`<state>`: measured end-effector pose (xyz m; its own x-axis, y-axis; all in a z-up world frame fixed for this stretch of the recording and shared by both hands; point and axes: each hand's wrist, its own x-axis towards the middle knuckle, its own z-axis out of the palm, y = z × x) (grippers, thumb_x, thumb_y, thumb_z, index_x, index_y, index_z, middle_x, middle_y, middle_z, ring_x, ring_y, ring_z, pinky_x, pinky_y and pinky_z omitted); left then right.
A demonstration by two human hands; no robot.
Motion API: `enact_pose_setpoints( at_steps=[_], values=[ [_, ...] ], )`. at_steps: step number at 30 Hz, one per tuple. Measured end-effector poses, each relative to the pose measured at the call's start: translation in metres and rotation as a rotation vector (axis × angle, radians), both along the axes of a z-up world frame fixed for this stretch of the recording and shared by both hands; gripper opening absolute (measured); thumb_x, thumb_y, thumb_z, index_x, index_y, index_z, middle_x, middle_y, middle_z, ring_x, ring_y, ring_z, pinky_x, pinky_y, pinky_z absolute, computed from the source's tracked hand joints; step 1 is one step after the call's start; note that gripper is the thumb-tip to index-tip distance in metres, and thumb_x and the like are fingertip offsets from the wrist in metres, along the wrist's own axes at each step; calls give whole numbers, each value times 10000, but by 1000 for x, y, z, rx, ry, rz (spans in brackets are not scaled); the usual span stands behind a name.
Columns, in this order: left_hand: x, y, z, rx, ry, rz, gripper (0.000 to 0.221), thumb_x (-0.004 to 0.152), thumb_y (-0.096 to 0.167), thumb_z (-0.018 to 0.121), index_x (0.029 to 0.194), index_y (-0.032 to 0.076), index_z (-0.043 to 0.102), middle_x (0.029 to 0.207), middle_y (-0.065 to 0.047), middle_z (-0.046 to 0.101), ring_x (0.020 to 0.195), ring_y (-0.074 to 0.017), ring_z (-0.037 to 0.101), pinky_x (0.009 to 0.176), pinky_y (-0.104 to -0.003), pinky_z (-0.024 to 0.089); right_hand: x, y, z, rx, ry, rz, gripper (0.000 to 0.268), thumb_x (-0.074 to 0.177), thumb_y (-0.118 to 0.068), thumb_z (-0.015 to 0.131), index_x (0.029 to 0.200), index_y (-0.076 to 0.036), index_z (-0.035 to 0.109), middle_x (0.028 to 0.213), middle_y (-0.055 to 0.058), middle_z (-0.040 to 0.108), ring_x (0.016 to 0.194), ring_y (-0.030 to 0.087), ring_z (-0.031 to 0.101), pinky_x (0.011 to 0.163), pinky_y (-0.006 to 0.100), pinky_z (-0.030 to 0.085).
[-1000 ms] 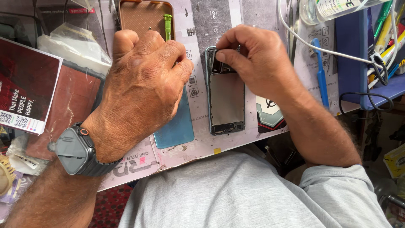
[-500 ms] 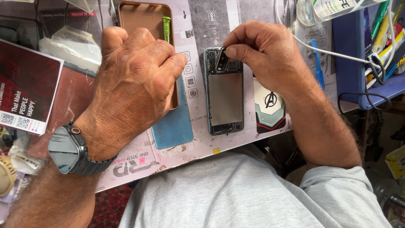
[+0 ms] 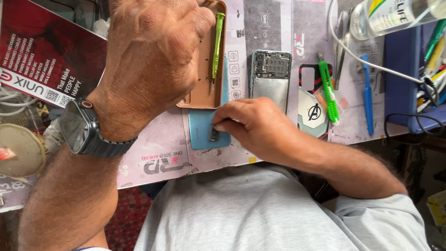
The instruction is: The person uses a green screwdriver to remove screws from the internal frame of a disassembled smartphone. They then pick up the phone, rotate it to inspect the edges and screen, and place it back on the workbench. The person continues to use the screwdriver to remove additional screws from the phone's internal components.
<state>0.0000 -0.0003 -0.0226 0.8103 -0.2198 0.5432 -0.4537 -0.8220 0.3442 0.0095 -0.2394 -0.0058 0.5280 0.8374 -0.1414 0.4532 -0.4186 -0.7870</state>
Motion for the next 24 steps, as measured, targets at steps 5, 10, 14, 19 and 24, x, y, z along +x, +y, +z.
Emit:
enact_pose_setpoints(
  at_steps=[5, 10, 14, 19, 24],
  values=[
    [2, 5, 0, 49, -71, 55, 142, 946, -5, 607, 1009, 55, 719, 919, -76, 690, 888, -278, 661, 913, -459, 435, 30, 11, -3, -67, -645, -43, 28, 1019, -52, 721, 1039, -35, 729, 883, 120, 684, 730, 281, 682, 609, 425, 548],
    [5, 5, 2, 160, 240, 84, 79, 965, 162, 708, 963, 94, 748, 801, -95, 714, 764, -274, 691, 862, -467, 445, 94, 35, 3, -96, -763, 105, 155, 1010, -133, 767, 1163, -114, 752, 1161, 123, 665, 1008, 302, 684, 813, 446, 575],
    [9, 1, 2, 351, 485, 103, 425, 802, 506, 829, 929, 109, 748, 734, -118, 726, 714, -282, 704, 814, -458, 440, 104, 52, 9, -387, -687, 70, 513, 832, -352, 896, 1193, -36, 713, 1097, 187, 651, 1008, 378, 655, 816, 506, 546],
    [10, -10, -6, 293, 462, 62, 484, 693, 483, 883, 954, 102, 741, 686, -81, 724, 670, -261, 708, 813, -472, 434, 85, 58, 5, -436, -598, 37, 750, 723, -328, 933, 1327, -6, 625, 1160, 227, 626, 1044, 380, 650, 846, 495, 553],
    [10, -20, -15, 246, 465, 71, 534, 705, 555, 885, 899, 81, 734, 662, -112, 707, 648, -275, 703, 811, -448, 431, 86, 51, -4, -412, -558, 12, 730, 758, -308, 950, 1338, -10, 620, 1142, 189, 641, 1074, 352, 645, 883, 492, 545]
  ],
)
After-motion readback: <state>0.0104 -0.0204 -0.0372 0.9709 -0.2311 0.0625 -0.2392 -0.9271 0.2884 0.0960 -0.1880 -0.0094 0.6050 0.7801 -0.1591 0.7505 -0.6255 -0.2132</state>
